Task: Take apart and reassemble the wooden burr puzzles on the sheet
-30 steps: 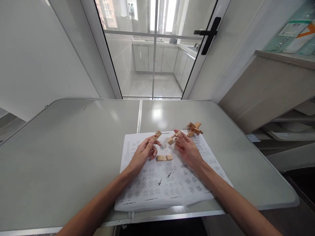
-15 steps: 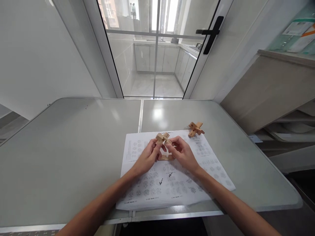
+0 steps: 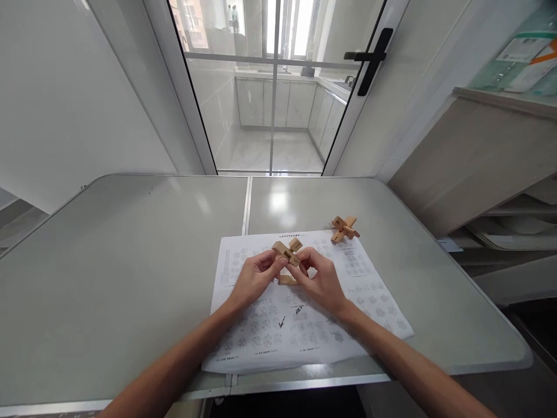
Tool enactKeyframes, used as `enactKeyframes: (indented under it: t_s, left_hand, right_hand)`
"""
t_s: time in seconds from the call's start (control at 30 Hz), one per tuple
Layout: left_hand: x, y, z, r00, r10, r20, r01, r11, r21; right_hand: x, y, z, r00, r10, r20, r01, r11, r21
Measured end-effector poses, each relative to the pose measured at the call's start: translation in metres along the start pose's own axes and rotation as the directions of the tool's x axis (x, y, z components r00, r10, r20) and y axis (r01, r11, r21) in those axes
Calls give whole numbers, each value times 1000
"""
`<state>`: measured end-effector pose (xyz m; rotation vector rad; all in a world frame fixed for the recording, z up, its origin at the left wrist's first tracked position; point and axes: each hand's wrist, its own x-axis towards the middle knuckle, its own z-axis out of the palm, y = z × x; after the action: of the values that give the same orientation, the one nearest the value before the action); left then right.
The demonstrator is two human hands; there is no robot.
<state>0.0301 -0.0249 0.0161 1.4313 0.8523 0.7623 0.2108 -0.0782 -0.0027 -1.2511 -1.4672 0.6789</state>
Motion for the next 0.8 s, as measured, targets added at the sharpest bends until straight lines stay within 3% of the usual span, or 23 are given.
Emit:
enactKeyframes:
  t_s: [0.17, 0.53, 0.63, 0.8]
  left_hand:
    - [-1, 1, 3, 995, 20, -93, -21, 1000, -11]
    - [-2, 4, 4, 992, -38, -117, 26, 995, -97]
    - [2, 2, 2, 989, -42, -141, 19, 986, -163]
    - [6, -3, -2, 993, -90, -82, 58, 942, -330]
  right_hand:
    - [-1, 4, 0, 989, -140, -41, 134, 982, -132]
    - [-1, 10, -2, 972, -234, 7, 231, 951, -204]
    - [2, 7, -5, 972, -232, 39, 234, 950, -208]
    - [6, 4, -7, 981, -171, 96, 186, 967, -175]
